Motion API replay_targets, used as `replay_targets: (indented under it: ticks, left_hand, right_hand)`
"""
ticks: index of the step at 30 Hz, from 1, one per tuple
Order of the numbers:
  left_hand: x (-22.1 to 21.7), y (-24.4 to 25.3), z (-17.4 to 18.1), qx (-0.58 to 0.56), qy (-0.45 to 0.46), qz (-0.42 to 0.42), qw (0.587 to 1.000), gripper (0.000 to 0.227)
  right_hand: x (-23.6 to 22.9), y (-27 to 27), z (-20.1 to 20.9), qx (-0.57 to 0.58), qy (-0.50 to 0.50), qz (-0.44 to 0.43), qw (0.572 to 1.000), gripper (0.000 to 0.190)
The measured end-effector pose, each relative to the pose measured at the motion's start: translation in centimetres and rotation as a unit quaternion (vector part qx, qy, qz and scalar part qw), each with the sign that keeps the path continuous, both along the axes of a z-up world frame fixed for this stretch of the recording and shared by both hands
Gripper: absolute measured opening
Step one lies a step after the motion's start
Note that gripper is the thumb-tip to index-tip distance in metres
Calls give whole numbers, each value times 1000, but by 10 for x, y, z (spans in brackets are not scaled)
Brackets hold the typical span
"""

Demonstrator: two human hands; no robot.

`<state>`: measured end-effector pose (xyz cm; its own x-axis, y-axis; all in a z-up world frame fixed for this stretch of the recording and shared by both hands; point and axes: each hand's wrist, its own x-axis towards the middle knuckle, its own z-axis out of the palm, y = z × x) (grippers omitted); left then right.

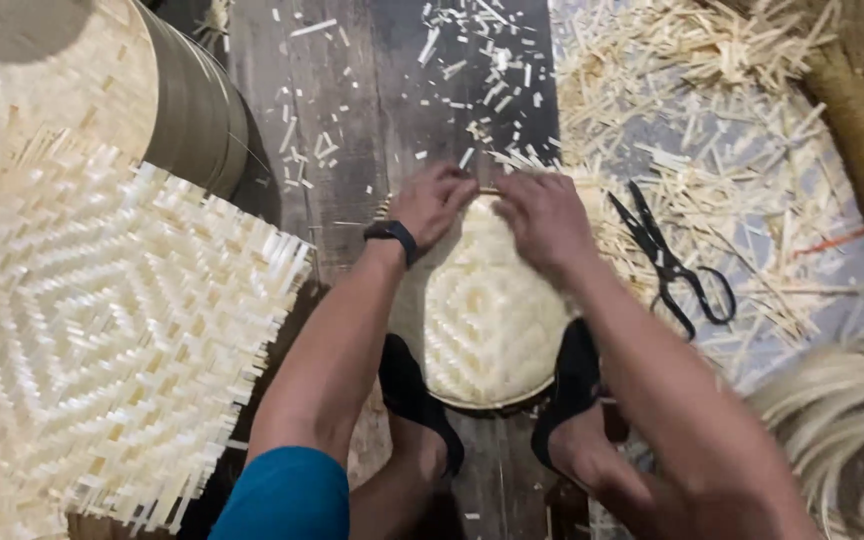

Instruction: The recorder is assembling circular bamboo lids by placing a ring over a woven sheet and trimming the excess edges with scissors.

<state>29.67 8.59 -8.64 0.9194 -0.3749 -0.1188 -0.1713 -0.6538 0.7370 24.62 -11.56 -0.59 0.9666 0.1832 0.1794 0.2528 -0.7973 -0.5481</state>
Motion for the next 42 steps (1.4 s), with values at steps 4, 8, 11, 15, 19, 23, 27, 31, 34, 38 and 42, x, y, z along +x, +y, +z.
replay_targets:
  ticks: [4, 8, 11, 15, 19, 23, 27, 31, 34, 38, 42]
  left_hand:
    - [16, -5, -16, 14, 145, 46, 988, 49]
    - [24, -7, -36, -62, 237, 89, 966, 51]
    - [40, -8, -49, -76, 239, 85, 964, 49]
    - [32, -8, -85, -25, 164, -8, 986, 39]
    - [26, 1, -81, 52, 47, -103, 992, 33]
    - [-36, 27, -53, -69, -114, 187, 973, 39]
    - [-109, 72, -90, 27, 76, 406, 910, 50]
    - [-147, 100, -99, -25, 214, 454, 865, 55]
    - [-152, 99, -63, -1, 210, 395, 894, 53]
    - [-144, 86, -69, 5, 217, 400, 890, 56]
    - [-141, 56, -83, -370, 350, 524, 683, 64]
  right_hand:
    - [31, -6, -29, 107, 260, -84, 956, 23]
    - [21, -22, -49, 160, 248, -117, 948, 23]
    - [4, -38, -63, 122, 117, -126, 978, 31]
    - [-23, -50, -77, 86, 311, -257, 911, 57]
    - [-24, -51, -80, 93, 316, -262, 907, 63]
    - [-34, -55, -68, 109, 262, -283, 916, 59]
    - [-65, -123, -92, 91, 79, -329, 937, 46]
    - [-66, -176, 22, -12, 158, -240, 958, 45]
    - [-74, -165, 158, -298, 237, -44, 924, 47]
    - [-93, -158, 155, -231, 315, -60, 919, 44]
    - [-110, -172, -53, -6, 406, -133, 904, 68]
